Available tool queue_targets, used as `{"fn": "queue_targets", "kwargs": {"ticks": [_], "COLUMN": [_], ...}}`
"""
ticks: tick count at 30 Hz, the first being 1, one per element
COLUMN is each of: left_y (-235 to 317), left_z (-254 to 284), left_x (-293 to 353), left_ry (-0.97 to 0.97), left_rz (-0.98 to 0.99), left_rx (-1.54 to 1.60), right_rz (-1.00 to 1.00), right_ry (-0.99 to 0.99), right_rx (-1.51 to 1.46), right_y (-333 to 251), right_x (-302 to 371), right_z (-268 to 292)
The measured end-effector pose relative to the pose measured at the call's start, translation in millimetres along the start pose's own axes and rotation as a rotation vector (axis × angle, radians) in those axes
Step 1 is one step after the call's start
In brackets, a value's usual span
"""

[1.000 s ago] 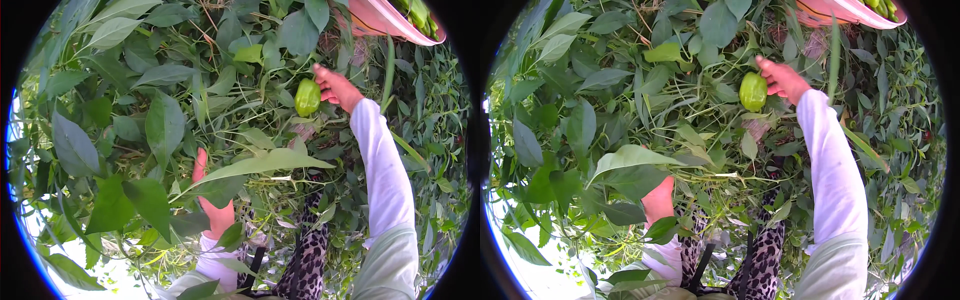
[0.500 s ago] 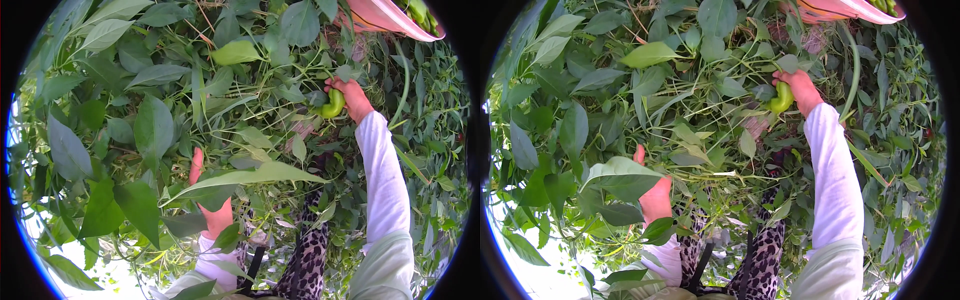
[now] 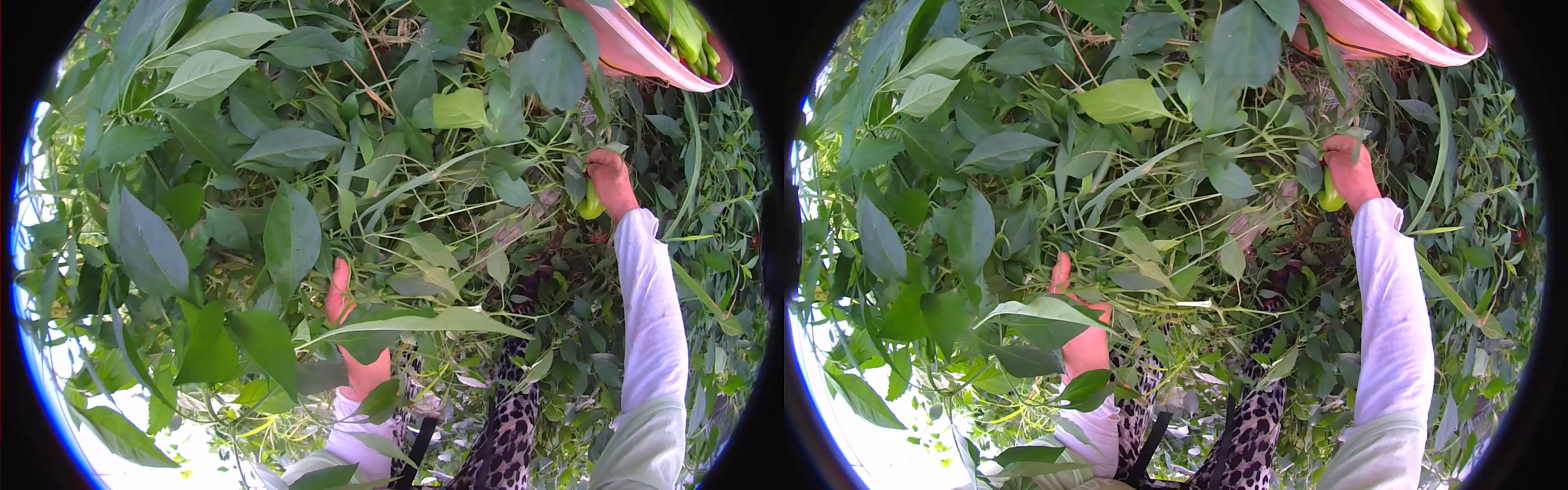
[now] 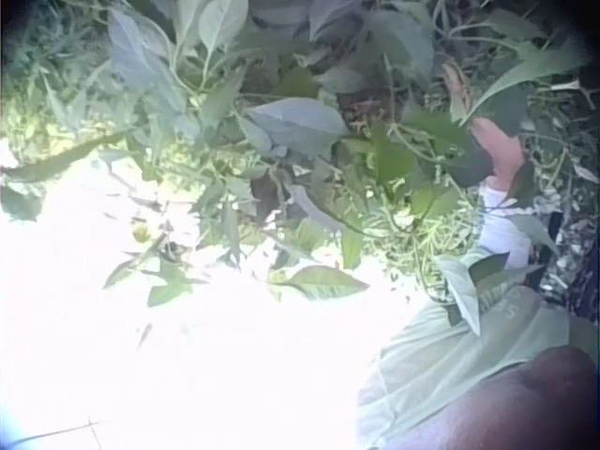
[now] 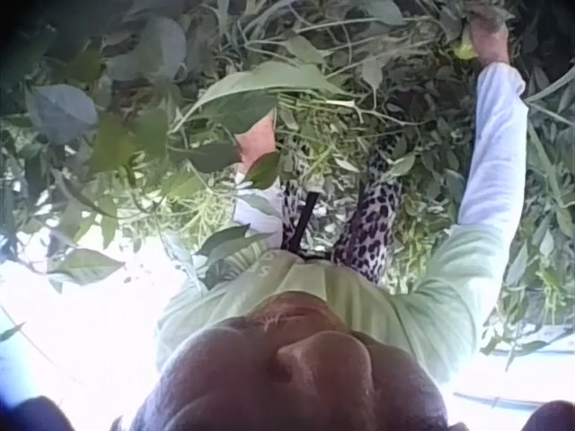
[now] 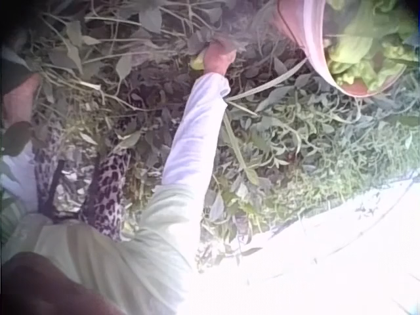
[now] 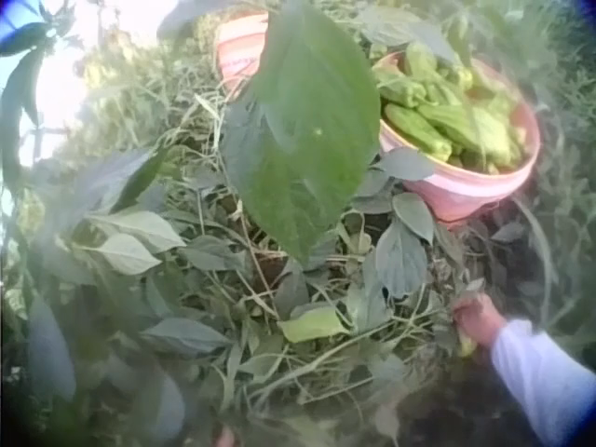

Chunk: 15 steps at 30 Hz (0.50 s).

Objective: The person harvests peppers by plucking them from the plants by hand and placing them into a bucket.

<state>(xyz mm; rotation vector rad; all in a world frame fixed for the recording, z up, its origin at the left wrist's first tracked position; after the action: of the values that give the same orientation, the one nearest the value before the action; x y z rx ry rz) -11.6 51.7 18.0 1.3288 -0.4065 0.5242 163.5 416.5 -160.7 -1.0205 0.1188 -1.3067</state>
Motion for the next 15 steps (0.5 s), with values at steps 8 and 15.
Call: {"fn": "queue_targets", "kwargs": {"ticks": [8, 15], "left_y": [1, -21], "left_z": [-3, 7], "left_x": [-9, -26], "left_ry": [0.181, 0.148], "left_rz": [0.168, 0.223], "left_rx": [0.205, 0.290], "right_rz": [-0.185, -0.416], "right_ry": [-0.565, -0.533], "right_rx": [-0.321, -0.545], "right_y": [-53, -59], "right_x": [79, 166], "right_z": [13, -13]}}
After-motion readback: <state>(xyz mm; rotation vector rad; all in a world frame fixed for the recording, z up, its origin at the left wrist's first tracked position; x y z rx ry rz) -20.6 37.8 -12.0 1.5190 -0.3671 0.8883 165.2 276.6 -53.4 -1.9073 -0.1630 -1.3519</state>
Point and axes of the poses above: each hand's wrist, its own x-axis away from the middle knuckle, its own z-axis out of the back of the hand, y = z × x, the point moved 4 cm from there along -x, towards the middle knuckle, and after that the axes turned 14 degrees about y, right-handed, at the moved point
